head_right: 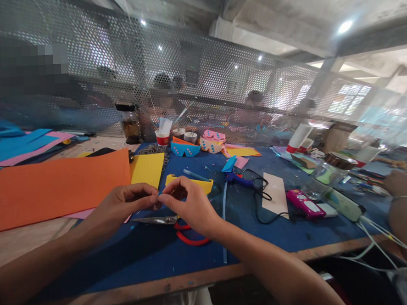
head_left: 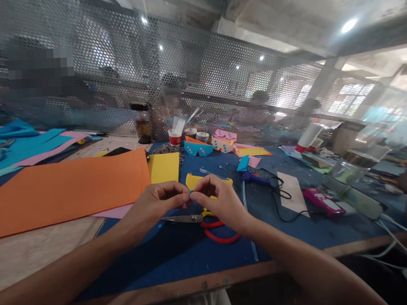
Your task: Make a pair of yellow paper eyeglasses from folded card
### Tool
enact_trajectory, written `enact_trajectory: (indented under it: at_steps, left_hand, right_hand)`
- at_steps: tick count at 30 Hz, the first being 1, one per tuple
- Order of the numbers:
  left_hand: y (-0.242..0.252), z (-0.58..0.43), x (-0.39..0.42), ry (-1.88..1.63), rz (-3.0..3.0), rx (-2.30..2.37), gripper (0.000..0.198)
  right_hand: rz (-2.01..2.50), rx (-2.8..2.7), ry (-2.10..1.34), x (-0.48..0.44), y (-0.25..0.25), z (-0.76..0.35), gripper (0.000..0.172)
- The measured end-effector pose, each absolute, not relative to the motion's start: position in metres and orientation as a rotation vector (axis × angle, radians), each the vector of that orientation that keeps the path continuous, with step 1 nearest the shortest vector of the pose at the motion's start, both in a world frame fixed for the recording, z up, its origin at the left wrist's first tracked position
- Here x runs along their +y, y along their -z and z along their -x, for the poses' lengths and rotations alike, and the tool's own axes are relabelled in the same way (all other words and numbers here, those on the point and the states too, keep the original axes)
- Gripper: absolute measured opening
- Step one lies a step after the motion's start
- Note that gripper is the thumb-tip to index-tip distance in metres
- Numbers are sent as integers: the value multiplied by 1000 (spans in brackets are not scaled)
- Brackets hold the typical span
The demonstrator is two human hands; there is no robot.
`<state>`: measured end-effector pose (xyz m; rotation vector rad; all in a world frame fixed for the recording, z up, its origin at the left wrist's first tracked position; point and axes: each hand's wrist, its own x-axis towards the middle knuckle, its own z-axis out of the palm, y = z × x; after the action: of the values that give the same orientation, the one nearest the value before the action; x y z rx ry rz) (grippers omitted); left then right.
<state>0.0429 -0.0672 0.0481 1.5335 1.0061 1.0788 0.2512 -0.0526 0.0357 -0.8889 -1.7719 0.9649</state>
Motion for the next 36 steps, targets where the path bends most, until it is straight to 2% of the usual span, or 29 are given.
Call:
enact_trajectory:
  at_steps: [15, 24, 36]
  left_hand:
    - [-45, -44, -67, -1063, -1485, 1002, 35]
    - [-42, -45, -67, -1056, -1548, 1047, 38]
    - [-42, -45, -67, -1048, -1569, 1047, 29]
  right_hand:
    - [831, -1678, -1109, -50, -37, -251, 20]
    - [832, -1670, -1187, -50, -39, -252, 25]
    - [836, -1686, -1168, -51, -41, -251, 23]
